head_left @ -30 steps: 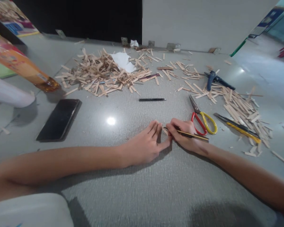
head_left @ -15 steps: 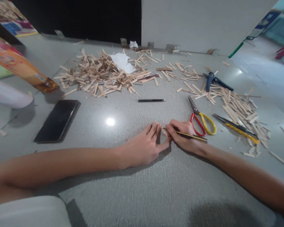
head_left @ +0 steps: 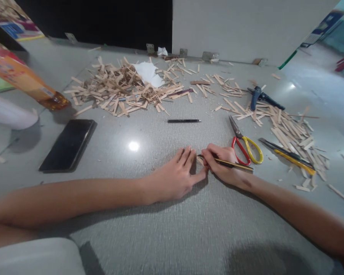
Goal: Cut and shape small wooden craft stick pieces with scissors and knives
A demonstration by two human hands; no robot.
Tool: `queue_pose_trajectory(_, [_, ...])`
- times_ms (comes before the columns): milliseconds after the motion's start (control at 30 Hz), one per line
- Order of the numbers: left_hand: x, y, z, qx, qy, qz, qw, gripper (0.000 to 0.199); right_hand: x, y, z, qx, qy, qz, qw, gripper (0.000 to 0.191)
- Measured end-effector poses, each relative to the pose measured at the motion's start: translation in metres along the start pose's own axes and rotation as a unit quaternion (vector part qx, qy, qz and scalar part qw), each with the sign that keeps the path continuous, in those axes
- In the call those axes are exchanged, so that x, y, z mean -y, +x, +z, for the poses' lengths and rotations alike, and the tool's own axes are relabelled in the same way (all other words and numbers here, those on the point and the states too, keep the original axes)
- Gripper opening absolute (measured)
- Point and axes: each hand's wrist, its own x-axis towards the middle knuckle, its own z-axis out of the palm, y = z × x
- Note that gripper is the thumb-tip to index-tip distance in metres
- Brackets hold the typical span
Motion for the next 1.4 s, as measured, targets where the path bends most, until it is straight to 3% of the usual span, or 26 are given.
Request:
queue_pose_trajectory(1000, [-0.0001,-0.0006,0.0032,0.028,-0.077,-0.025,0.996,0.054,0.0000,0.0016,-0.0021,0.007,-0.010,-0.047,0.999,0.043])
queue_pose_trajectory(1400, [-0.0010,-0.0005,0.0039,0.018,-0.069,-0.025,0.997,0.052,0.0013,0.0018,-0.0027,0.014,0.015,0.005,1.000,0.046])
